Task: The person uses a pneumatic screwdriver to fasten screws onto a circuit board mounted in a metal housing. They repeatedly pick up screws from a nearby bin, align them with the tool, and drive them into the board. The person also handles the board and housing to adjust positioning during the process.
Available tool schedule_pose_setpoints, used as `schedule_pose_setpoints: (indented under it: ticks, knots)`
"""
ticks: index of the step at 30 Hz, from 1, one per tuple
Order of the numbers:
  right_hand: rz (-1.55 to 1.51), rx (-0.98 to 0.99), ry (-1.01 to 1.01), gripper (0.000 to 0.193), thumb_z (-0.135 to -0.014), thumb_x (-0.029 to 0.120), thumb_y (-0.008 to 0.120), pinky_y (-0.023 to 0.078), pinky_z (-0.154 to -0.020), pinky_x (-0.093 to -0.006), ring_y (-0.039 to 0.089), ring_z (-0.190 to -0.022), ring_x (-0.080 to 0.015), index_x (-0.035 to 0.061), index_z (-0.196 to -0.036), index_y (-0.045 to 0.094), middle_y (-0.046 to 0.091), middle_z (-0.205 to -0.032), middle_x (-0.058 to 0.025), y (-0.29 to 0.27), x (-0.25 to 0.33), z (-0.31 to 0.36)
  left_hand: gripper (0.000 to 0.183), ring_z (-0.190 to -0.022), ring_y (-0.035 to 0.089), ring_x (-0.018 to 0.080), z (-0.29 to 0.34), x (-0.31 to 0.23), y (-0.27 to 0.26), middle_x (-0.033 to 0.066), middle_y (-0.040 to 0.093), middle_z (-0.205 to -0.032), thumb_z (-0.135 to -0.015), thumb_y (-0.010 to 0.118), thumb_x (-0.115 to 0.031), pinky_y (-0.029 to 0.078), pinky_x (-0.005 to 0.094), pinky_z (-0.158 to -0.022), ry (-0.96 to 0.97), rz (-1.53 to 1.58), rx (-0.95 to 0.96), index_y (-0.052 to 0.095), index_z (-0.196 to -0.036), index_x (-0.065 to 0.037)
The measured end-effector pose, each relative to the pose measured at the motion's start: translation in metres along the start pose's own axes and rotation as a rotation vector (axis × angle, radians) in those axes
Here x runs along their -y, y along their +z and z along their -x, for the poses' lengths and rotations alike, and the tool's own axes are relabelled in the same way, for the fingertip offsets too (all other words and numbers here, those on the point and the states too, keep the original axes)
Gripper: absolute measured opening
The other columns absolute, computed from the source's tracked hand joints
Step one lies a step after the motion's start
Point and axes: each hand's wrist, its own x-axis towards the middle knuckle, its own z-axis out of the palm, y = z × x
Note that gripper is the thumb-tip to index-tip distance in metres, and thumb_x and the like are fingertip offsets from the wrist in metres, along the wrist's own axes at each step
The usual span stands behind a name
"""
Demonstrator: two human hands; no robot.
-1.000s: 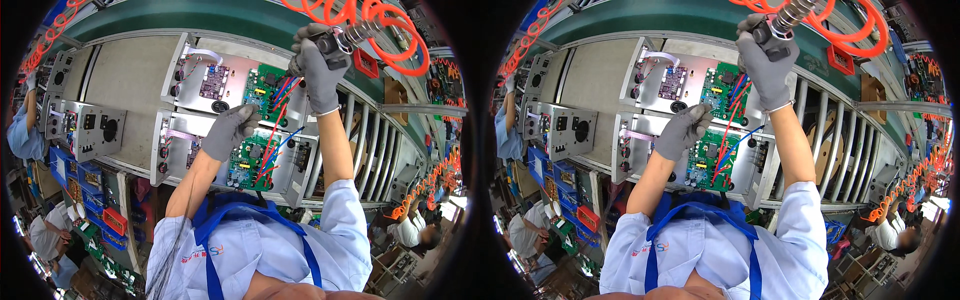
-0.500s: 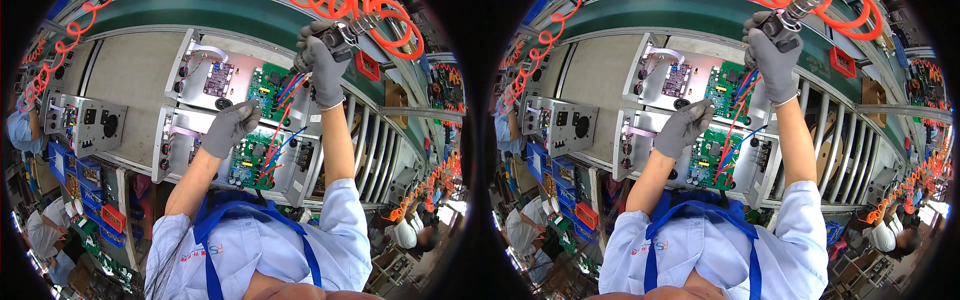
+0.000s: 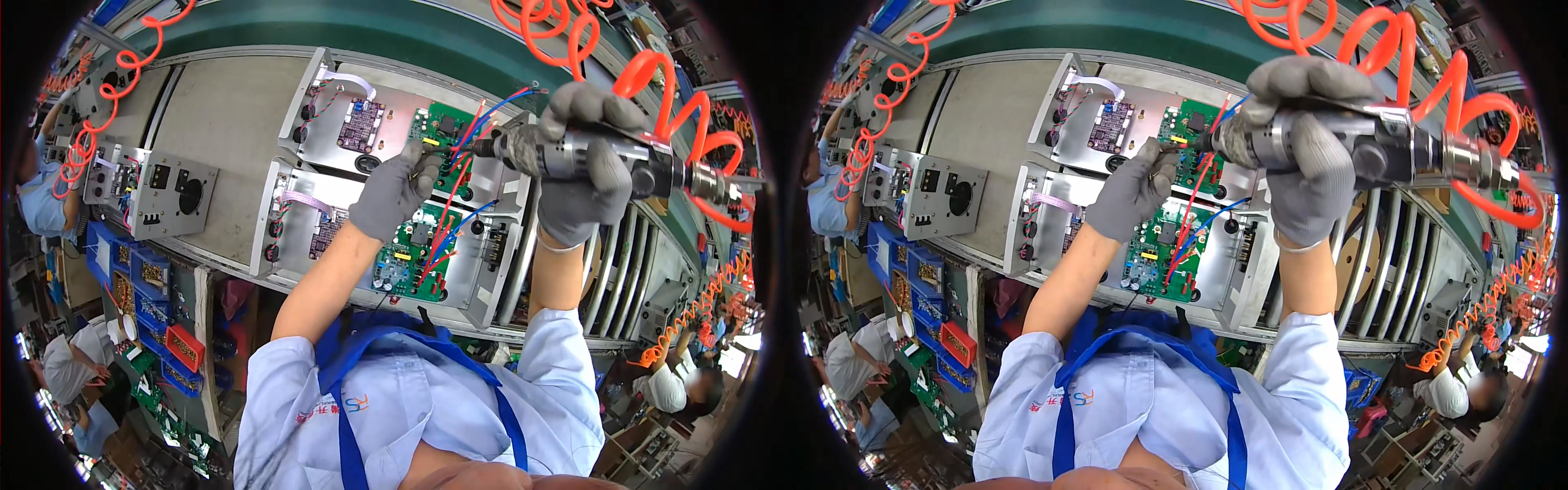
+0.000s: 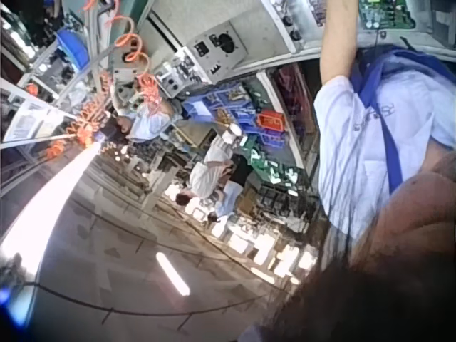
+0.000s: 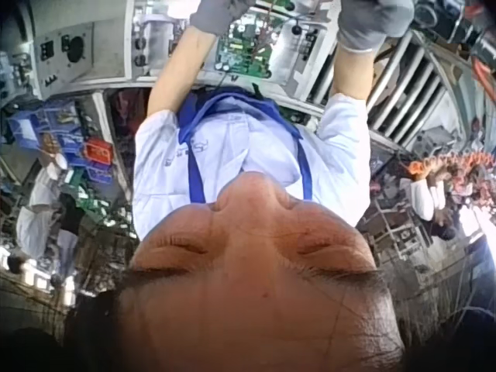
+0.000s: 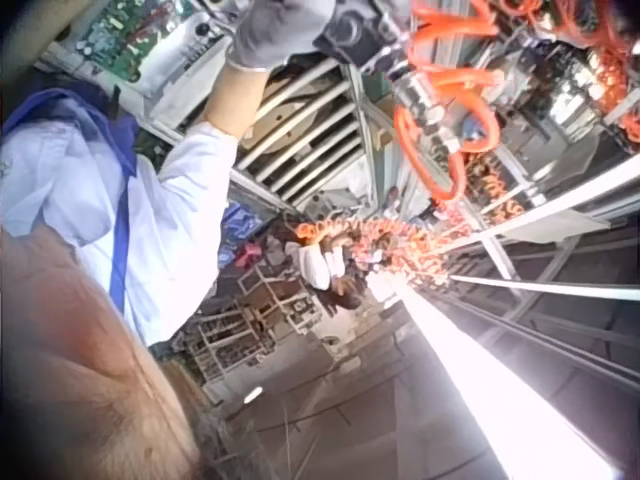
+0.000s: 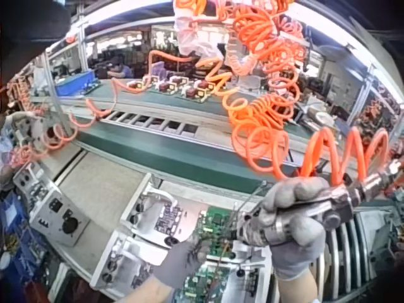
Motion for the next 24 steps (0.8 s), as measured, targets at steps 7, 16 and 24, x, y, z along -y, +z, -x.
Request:
schedule_pose_setpoints:
  ticks: [7, 16, 24]
  knots:
    - [-0.011, 0.012, -0.072, 0.045, -0.071, 0.019, 0.058, 0.042, -0.060, -0.0310, 0.046, -0.078, -0.0233, 0.0071, -0.114, 0.060, 0.050, -0.091, -0.0105, -0.022, 0.021, 0.010, 0.031, -0.064, 0.052, 0.0058, 0.000, 0.002, 0.011, 0.0026, 0.054, -0.082, -0.097, 0.054, -0.025, 0.050, 0.0158, -0.050, -0.090, 0.080, 0.213, 0.053, -0.111, 0.002]
    - [-0.028, -0.071, -0.092, 0.047, -0.067, 0.021, 0.058, 0.041, -0.062, -0.0303, 0.041, -0.080, -0.0221, 0.0072, -0.112, 0.060, 0.047, -0.089, -0.0078, -0.043, 0.032, 0.006, 0.041, -0.060, 0.043, 0.0039, -0.004, 0.013, 0.032, -0.0011, 0.045, -0.078, -0.092, 0.059, -0.037, 0.043, 0.0129, -0.048, -0.181, -0.078, 0.127, 0.051, -0.108, 0.001]
    - [-0.045, 0.004, -0.102, 0.048, -0.068, 0.019, 0.059, 0.043, -0.063, -0.0312, 0.042, -0.081, -0.0225, 0.0069, -0.115, 0.060, 0.050, -0.093, -0.0088, -0.057, 0.028, 0.006, 0.030, -0.068, 0.047, 0.0049, -0.013, 0.015, 0.030, 0.0001, 0.048, -0.087, -0.095, 0.058, -0.022, 0.054, 0.0149, -0.058, -0.166, 0.009, 0.202, 0.051, -0.113, 0.001]
